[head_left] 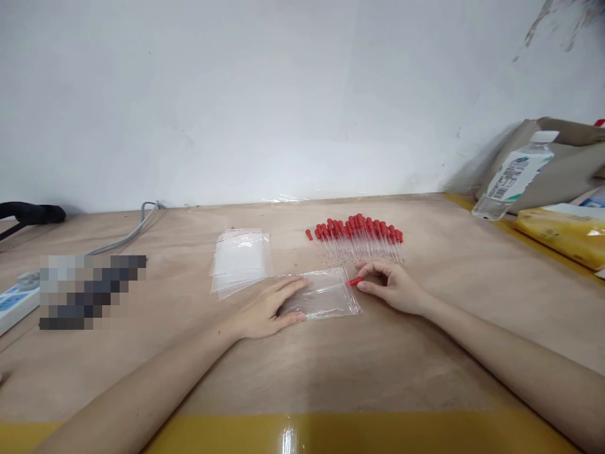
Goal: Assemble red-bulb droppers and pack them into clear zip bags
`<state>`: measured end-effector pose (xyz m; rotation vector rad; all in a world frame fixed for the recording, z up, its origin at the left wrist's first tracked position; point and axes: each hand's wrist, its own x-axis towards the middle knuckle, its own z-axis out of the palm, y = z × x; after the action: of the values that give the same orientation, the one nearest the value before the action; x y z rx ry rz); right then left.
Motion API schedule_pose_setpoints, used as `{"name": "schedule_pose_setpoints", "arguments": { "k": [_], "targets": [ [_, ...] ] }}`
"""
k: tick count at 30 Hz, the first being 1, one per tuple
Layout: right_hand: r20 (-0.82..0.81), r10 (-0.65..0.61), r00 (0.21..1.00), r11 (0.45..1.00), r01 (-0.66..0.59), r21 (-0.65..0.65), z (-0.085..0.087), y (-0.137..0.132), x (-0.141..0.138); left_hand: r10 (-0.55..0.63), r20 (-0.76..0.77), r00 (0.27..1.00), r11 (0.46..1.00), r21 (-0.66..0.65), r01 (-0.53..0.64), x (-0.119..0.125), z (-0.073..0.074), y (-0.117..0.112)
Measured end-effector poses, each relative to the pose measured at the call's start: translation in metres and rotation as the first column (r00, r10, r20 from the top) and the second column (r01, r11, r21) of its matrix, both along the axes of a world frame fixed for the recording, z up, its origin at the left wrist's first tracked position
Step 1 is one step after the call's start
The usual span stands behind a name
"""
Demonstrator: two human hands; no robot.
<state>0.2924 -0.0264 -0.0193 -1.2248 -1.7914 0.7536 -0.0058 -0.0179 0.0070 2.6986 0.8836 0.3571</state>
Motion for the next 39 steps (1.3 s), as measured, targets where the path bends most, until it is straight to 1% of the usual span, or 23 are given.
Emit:
{"name": "schedule_pose_setpoints", "arguments": {
  "k": [1,3,7,9,12,15,17,19,22,24,26,29,32,35,37,39],
  "targets": [
    [0.072,0.002,0.997,0.998,-0.006,0.055,-0.001,0.000,-0.001,-0.001,-0.007,1.000,1.000,-0.001,0.001,0.000,0.000,0.000],
    [0.152,-0.015,0.988,0.992,-0.004,0.125,-0.002,0.001,-0.006,-0.007,-0.006,1.000,1.000,0.001,0.007,0.001,0.000,0.000],
    [0.192,-0.062,0.979,0.985,0.029,0.170,-0.004,0.000,-0.023,-0.036,0.026,0.999,0.999,0.005,0.036,0.003,0.000,0.003],
    [0.234,-0.084,0.968,0.983,0.042,0.179,-0.004,-0.002,-0.027,-0.059,0.047,0.997,0.998,0.005,0.059,0.005,0.000,0.004],
    [0.319,-0.101,0.942,0.986,0.051,0.161,-0.001,-0.001,-0.021,-0.073,0.065,0.995,0.997,0.002,0.073,0.007,-0.001,0.006],
    [0.319,-0.155,0.935,0.979,0.102,0.176,0.009,0.013,-0.008,-0.067,0.055,0.996,0.998,-0.011,0.068,0.007,0.000,0.006],
    [0.307,-0.265,0.914,0.954,0.201,0.225,0.019,0.030,0.000,-0.066,0.035,0.997,0.998,-0.015,0.067,0.006,0.001,0.005],
    [0.308,-0.391,0.867,0.912,0.319,0.259,0.030,0.050,0.002,-0.066,0.025,0.998,0.998,0.002,0.066,0.005,0.002,0.004],
    [0.329,-0.499,0.802,0.863,0.427,0.269,0.040,0.079,-0.007,-0.070,0.062,0.996,0.996,0.066,0.065,0.003,0.000,0.002],
    [0.367,-0.555,0.747,0.831,0.481,0.278,0.042,0.093,-0.020,-0.057,0.110,0.992,0.994,0.103,0.046,0.001,-0.002,0.001],
    [0.394,-0.597,0.698,0.802,0.533,0.271,0.040,0.102,-0.033,-0.030,0.149,0.988,0.994,0.113,0.014,-0.002,-0.005,-0.001],
    [0.412,-0.628,0.660,0.773,0.592,0.228,0.037,0.109,-0.048,-0.016,0.173,0.985,0.995,0.102,-0.001,-0.004,-0.007,-0.001],
    [0.388,-0.640,0.663,0.756,0.633,0.167,0.038,0.113,-0.053,-0.027,0.187,0.982,0.996,0.090,0.010,-0.004,-0.007,-0.001],
    [0.288,-0.663,0.692,0.736,0.673,0.077,0.043,0.114,-0.048,-0.028,0.196,0.980,0.997,0.076,0.013,-0.003,-0.006,0.000],
    [0.148,-0.668,0.729,0.742,0.669,0.051,0.047,0.111,-0.038,-0.029,0.196,0.980,0.998,0.067,0.016,-0.003,-0.005,0.001],
    [-0.060,-0.626,0.777,0.774,0.629,0.068,0.050,0.103,-0.025,-0.035,0.192,0.981,0.998,0.060,0.023,-0.004,-0.004,0.001]
  ]
}}
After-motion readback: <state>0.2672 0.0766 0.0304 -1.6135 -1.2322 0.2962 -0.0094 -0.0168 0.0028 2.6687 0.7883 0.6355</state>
